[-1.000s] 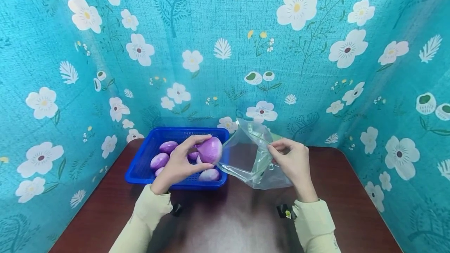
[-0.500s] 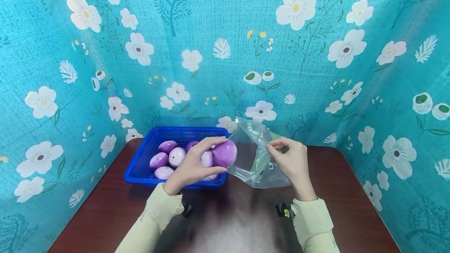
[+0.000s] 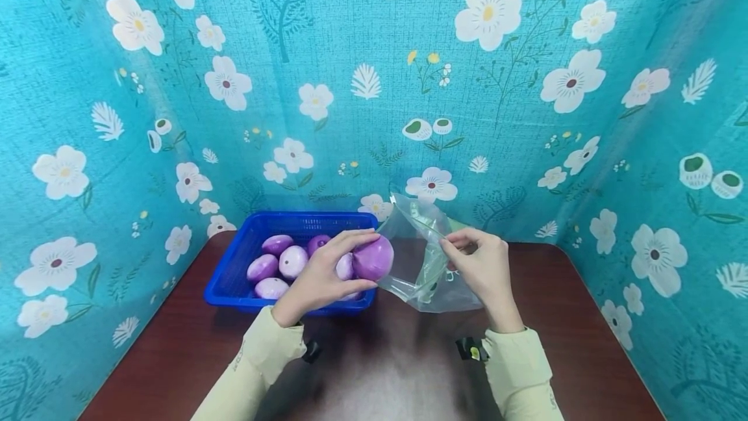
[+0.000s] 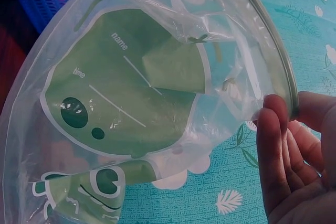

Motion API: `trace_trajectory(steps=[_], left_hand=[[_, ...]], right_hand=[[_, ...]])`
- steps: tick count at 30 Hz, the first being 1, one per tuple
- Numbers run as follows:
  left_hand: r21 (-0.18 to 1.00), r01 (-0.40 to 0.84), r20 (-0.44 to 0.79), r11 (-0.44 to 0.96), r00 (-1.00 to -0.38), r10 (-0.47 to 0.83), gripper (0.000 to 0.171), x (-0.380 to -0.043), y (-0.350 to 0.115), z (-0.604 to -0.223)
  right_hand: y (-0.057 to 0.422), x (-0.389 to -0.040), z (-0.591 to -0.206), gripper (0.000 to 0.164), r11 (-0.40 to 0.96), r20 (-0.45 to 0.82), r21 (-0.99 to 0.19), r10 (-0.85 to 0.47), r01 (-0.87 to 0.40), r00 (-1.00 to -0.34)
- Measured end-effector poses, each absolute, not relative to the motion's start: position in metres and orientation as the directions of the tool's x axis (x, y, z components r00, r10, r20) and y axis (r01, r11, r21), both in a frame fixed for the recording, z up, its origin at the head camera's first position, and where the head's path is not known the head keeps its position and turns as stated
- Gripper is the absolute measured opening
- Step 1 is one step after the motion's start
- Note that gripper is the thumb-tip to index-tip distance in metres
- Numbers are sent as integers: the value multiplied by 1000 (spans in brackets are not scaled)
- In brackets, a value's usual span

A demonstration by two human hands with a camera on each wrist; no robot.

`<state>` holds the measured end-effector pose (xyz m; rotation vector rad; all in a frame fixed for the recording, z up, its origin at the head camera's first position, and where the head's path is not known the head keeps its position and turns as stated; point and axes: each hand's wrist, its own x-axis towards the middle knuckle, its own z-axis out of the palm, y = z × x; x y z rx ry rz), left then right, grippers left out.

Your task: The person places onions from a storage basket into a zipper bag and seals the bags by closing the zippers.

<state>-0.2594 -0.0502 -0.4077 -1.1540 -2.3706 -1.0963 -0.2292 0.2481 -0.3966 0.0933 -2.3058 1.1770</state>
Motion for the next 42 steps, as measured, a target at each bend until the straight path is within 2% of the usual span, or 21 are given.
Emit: trace_trajectory(steps=[7,13,31,35,42], left_hand=[[492,784,566,378,-619,544,77,-260,-50,-412],[463,801,594,379,-598,539,70,-263,-49,-418],[559,750,555,354,-656,512,67,-270,-64,-433],[565,734,558,377,-677,480,67,-277,-76,-442],[567,646,498,511,-763,412,67,-295,-108,-467]], right_hand=[[246,-229,-398,11,614,496,-731,176,-299,-850],[246,-228,-400,11,604,500,-735,174,-309,-848],[247,-230,-400,14,591,491,-744,168,-312,-855],[247,-230,-400,15,591,484,-747,170,-304,-859],[248,-231,-400,15,589,491,-745,169,-312,-855]])
